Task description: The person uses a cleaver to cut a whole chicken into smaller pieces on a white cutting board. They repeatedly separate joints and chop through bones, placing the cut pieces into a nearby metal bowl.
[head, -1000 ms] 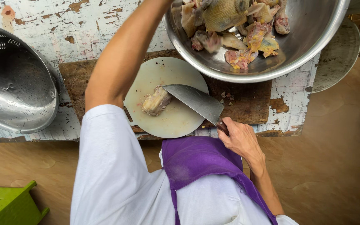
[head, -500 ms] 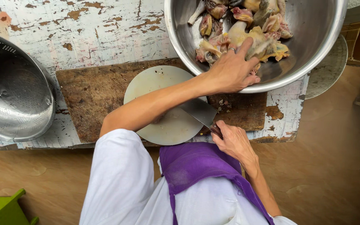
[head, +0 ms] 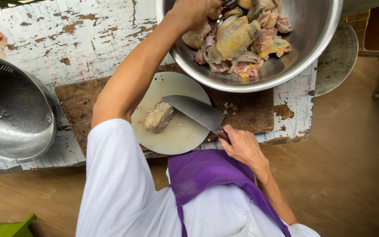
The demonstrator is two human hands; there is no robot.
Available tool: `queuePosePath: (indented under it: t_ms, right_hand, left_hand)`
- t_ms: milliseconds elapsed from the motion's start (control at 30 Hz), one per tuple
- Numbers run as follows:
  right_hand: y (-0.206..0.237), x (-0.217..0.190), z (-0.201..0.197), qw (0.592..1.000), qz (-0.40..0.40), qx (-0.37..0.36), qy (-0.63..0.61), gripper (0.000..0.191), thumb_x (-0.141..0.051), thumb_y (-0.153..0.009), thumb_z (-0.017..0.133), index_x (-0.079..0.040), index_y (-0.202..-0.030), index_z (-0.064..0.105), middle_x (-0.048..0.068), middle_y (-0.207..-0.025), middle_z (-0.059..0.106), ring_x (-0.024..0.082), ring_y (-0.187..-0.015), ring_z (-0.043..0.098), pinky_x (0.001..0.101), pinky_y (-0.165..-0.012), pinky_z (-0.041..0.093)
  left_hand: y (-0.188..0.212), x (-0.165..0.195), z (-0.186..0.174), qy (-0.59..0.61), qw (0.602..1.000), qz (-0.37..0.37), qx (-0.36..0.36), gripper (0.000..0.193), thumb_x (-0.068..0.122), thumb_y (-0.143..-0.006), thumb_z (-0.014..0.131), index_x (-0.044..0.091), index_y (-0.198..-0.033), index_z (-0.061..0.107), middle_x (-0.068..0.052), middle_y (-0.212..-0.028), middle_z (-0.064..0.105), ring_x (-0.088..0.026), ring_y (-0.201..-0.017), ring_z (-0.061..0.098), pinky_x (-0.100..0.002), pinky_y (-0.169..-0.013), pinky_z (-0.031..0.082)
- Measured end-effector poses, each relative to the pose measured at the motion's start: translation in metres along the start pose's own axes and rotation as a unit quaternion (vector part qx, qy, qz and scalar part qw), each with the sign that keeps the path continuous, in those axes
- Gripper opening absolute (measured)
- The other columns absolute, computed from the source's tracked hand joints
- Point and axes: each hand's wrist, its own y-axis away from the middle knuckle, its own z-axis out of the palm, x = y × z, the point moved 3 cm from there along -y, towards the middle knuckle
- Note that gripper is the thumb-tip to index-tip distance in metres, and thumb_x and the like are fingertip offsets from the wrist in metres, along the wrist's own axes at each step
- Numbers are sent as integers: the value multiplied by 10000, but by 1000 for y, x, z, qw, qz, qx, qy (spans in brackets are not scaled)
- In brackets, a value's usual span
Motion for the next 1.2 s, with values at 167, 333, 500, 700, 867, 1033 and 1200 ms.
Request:
queuePosePath:
  t_ms: [167,333,500,700,867,1033,1200]
  right_hand:
    - [5,3,2,1000,12,4,2,236,-206,-892,634,-24,-1018,550,186,-734,678,397,-649,663,497,-626,518]
    - [14,4,10,1000,20,17,-8,242,-214,-897,635,-32,-1032,552,189,-773,691,395,-685,680,497,-649,526]
    - [26,2,14,999,11,46,8,247,-211,-888,642,-22,-1018,549,189,-780,694,405,-701,681,504,-638,522]
    - [42,-1,24,997,45,64,6,190,-193,-914,619,-23,-960,547,181,-644,650,369,-577,673,484,-568,518]
    - [43,-8,31,996,27,80,16,203,-183,-902,632,-10,-929,531,179,-581,621,372,-518,644,482,-526,501]
    - [42,-12,34,996,19,82,27,211,-192,-916,637,-11,-937,530,182,-600,624,384,-555,653,496,-534,498]
    - [47,-9,38,994,1,109,22,232,-188,-879,651,-8,-966,535,181,-654,654,387,-591,664,506,-565,510]
  left_hand:
    - [-11,9,21,-86,994,54,43,98,86,-854,724,116,-946,711,-84,-773,697,-260,-700,702,-436,-563,539]
    - [6,-12,3,10,999,7,-46,108,-57,-949,628,39,-985,661,-136,-821,672,-271,-721,693,-394,-606,539]
    - [27,-13,-29,107,988,-69,-87,40,28,-902,668,44,-936,680,-131,-822,690,-280,-727,678,-395,-597,530]
    - [52,-14,-61,357,900,-230,-100,59,216,-1002,666,169,-1028,689,-43,-907,712,-215,-796,704,-354,-670,566]
    - [61,-4,-57,635,751,-175,-44,118,90,-999,599,46,-1089,662,-153,-1109,726,-245,-1008,777,-365,-888,639]
    - [43,28,-19,166,967,-99,-164,474,-85,-881,581,123,-1301,655,-162,-1229,694,-309,-1071,685,-451,-827,582]
    - [39,44,-9,207,966,-42,-148,650,-210,-746,495,126,-1277,662,-182,-1207,667,-363,-1064,653,-437,-772,569]
